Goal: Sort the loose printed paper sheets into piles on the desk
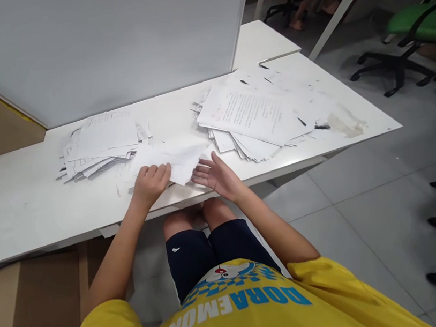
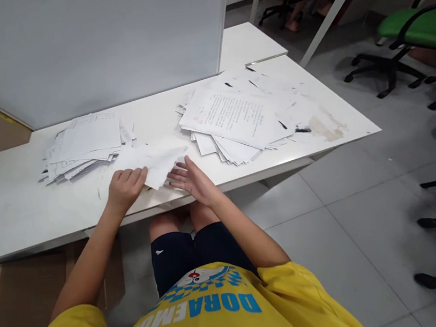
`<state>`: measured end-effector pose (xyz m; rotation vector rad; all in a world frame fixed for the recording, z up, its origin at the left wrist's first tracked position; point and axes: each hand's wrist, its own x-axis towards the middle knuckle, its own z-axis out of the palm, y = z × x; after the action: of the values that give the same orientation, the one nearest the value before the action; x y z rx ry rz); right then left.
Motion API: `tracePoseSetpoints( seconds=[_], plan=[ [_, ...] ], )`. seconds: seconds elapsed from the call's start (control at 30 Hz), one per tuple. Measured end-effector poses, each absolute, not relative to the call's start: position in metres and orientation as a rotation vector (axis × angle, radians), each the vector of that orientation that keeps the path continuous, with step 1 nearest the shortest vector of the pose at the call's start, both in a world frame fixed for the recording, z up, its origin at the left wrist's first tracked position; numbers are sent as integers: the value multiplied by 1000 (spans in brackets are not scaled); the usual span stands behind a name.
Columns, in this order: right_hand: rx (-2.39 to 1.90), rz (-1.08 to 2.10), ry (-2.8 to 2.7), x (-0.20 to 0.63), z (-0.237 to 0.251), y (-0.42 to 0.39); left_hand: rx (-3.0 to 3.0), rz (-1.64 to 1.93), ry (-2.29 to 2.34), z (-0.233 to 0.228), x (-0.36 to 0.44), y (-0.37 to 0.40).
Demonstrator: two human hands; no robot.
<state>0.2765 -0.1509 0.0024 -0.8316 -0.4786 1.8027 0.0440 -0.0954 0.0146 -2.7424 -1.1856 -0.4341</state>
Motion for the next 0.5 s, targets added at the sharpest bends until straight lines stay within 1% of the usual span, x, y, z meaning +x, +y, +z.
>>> tracePoseSetpoints(
  seconds=[0.13, 0.2, 0.3, 0.4, 0.5],
  plan=[
    [-1006, 1668, -717, 273, -3, -142, -2822, -508, -846, 3, 51, -111],
    [-1077, 1557, -804, 277, -3, -142, -2812, -525, -805, 1, 51, -112],
    [-1066, 1375, -986, 300, 5, -144, -2773, -615, -842, 0, 56, -113],
    [-1043, 1231, -1149, 340, 20, -148, -2734, -893, -956, 0, 68, -115],
    [-1080, 1157, -1222, 386, 24, -157, -2635, -1351, -1298, -6, 91, -116]
  ],
)
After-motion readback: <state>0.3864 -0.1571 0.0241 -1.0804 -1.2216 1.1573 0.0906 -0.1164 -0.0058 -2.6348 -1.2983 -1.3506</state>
